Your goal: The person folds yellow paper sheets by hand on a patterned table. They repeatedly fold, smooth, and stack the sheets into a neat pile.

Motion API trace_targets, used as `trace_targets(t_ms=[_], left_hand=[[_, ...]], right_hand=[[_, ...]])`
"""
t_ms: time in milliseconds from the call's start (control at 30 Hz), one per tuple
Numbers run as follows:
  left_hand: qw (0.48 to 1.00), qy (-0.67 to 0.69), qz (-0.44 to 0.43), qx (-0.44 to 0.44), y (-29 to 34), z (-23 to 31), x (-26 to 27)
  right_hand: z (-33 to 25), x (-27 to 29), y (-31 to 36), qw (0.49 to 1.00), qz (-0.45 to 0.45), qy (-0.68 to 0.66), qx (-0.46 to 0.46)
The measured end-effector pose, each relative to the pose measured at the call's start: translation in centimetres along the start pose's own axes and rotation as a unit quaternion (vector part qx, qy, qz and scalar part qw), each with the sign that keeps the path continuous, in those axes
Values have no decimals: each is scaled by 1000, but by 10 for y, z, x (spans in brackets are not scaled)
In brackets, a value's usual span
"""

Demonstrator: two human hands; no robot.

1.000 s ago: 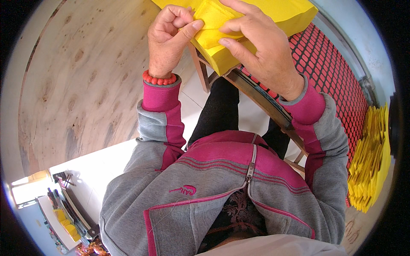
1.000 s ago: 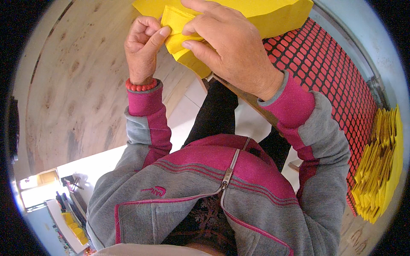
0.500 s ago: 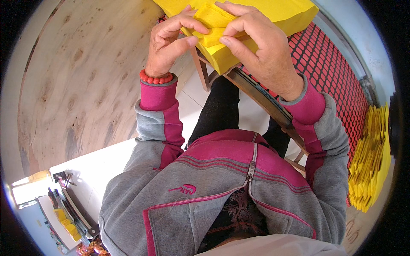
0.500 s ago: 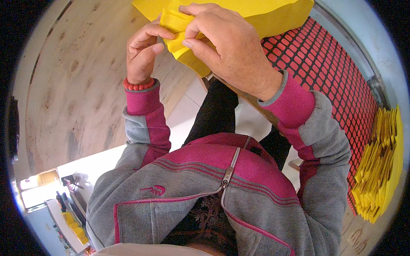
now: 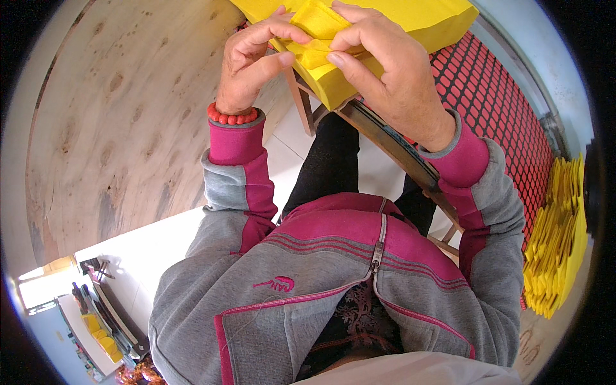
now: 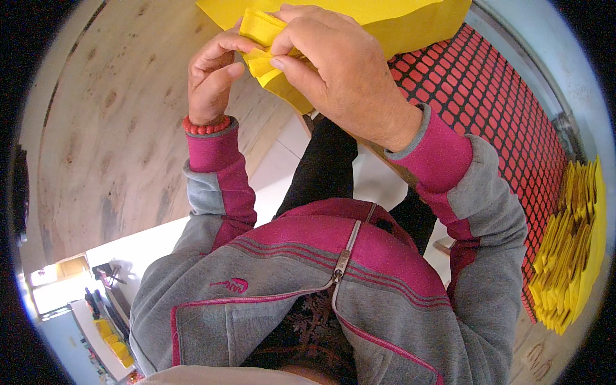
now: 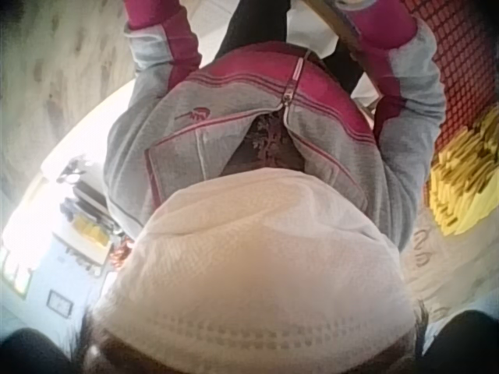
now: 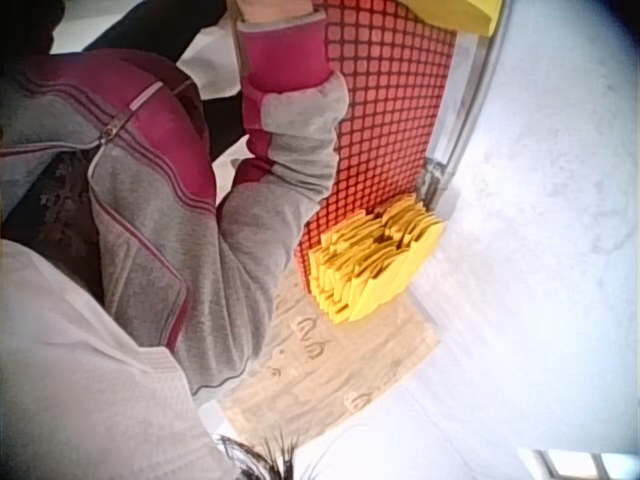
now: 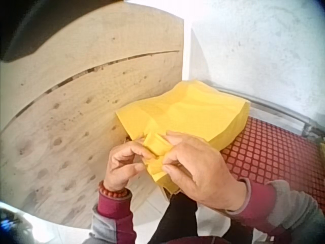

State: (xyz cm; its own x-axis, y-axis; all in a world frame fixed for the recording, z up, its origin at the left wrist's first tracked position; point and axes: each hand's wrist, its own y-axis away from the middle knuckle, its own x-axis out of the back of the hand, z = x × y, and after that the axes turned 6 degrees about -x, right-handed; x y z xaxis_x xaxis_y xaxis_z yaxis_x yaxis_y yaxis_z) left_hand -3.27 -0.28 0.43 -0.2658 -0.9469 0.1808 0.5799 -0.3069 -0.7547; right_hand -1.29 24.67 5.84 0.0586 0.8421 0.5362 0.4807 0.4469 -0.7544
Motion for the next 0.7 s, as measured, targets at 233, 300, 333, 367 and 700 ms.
trace_targets(t_ms=[233,300,333,367,700], left_hand=[[999,-22,28,16,3,-3,-1],[998,-22,52,29,4,-4,-3],[997,-10,73,36,5,-5,-5],[995,3,94,43,5,-5,-6],[986,28,148,73,3,-4,-14]], right_hand=[[0,-1,0,1000,14,-18,-13],[-2,0,1,999,21,-24,-18],[-3,0,2,998,27,-43,-38],[-4,0,2,996,32,-61,-59],[2,2,-3,998,30,0,49]])
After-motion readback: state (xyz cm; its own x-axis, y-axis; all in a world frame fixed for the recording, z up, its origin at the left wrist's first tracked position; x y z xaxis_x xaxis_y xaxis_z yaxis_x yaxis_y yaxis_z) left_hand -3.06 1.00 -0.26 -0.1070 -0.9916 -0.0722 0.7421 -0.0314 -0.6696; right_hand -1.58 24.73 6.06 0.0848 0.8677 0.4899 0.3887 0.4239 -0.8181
